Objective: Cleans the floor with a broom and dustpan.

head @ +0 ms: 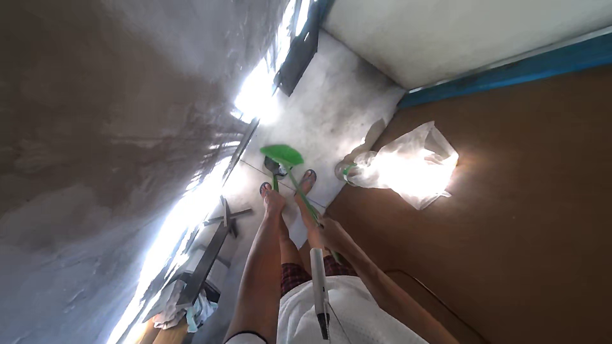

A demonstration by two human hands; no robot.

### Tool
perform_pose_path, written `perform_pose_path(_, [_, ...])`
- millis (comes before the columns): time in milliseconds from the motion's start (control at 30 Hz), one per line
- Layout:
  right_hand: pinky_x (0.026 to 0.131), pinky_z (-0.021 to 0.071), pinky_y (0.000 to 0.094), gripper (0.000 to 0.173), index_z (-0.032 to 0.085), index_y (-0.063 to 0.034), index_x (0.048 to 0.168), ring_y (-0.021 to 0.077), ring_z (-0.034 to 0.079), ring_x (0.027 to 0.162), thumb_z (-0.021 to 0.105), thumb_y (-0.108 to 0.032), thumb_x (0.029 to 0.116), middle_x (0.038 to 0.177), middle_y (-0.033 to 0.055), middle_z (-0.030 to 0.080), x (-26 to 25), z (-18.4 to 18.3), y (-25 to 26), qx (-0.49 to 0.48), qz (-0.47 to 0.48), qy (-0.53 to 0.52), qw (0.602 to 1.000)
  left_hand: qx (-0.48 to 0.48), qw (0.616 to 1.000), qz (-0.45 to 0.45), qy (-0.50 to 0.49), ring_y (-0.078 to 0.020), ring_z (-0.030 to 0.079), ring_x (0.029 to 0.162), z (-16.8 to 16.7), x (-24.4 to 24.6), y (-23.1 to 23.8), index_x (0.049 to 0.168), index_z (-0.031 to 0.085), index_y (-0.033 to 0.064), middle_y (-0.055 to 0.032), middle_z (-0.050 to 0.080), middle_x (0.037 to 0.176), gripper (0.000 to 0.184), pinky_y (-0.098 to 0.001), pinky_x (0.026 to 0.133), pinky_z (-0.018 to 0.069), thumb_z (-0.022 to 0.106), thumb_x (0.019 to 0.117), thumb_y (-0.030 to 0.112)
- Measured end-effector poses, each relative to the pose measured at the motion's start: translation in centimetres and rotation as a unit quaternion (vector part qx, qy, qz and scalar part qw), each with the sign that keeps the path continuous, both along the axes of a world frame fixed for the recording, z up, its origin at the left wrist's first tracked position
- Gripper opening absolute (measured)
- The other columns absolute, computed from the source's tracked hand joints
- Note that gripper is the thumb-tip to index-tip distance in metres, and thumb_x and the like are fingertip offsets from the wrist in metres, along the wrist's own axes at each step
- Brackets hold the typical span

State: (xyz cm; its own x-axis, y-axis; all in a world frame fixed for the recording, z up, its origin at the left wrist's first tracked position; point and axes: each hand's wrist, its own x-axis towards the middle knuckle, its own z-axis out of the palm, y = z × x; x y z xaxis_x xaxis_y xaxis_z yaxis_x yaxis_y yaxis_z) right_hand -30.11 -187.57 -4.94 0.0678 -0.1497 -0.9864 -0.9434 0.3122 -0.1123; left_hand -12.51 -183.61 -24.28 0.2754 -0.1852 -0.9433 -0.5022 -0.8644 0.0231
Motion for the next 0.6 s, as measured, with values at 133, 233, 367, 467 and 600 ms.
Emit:
perform_pose_path(133, [0.057,0.0559,0.0369,0.055,0.032,-0.0185,0.163,0.0193,0.061,0.060,0.041,-0.028,0.1093,0.091,0.0126,0.063,-3.5,2.8,1.0,0.047,-0.044,0.004,0.998,-0.013,1.000,0.002,0.014,-0.0309,0.070,0.112,-0.1,0.2,0.7,0.156,0.033,-0.0016,-0.0253,0.054,0.142,0.080,-0.0445,0.090,0.0611,0.068,0.0917,0.031])
perform_pose_path(233, [0.056,0.0556,0.0362,0.056,0.031,-0.0210,0.163,0.0183,0.060,0.058,0.042,-0.029,0.1091,0.088,0.0108,0.063,-4.7,4.5,1.7,0.037,-0.047,0.007,0.998,-0.016,0.999,0.021,0.028,-0.0301,0.070,0.111,-0.1,0.4,1.3,0.156,0.034,-0.0001,-0.0240,0.058,0.139,0.079,-0.0451,0.090,0.0610,0.066,0.0922,0.033])
perform_pose_path(367, [0.053,0.0553,0.0367,0.055,0.033,-0.0230,0.163,0.0188,0.060,0.056,0.044,-0.032,0.1096,0.087,0.0104,0.063,-5.8,7.8,1.8,0.032,-0.079,0.009,0.996,-0.042,0.995,0.074,0.043,-0.0338,0.068,0.116,0.0,0.7,2.2,0.159,0.027,0.0019,-0.0267,0.052,0.145,0.080,-0.0467,0.091,0.0606,0.062,0.0978,0.039])
perform_pose_path(467, [0.050,0.0533,0.0355,0.053,0.034,-0.0265,0.162,0.0182,0.057,0.053,0.044,-0.033,0.1103,0.081,0.0090,0.061,-7.1,10.8,1.7,0.040,-0.121,0.012,0.992,-0.066,0.992,0.101,0.043,-0.0362,0.065,0.122,0.6,0.8,2.5,0.154,0.038,0.0004,-0.0270,0.050,0.148,0.071,-0.0488,0.094,0.0594,0.058,0.1013,0.044])
perform_pose_path(600, [0.048,0.0524,0.0343,0.051,0.037,-0.0268,0.161,0.0175,0.056,0.051,0.045,-0.030,0.1107,0.077,0.0080,0.061,-9.3,14.7,1.8,0.039,-0.186,-0.012,0.982,-0.087,0.990,0.091,0.070,-0.0374,0.065,0.120,2.3,1.8,3.1,0.152,0.042,0.0027,-0.0267,0.053,0.144,0.066,-0.0517,0.096,0.0577,0.052,0.1048,0.048])
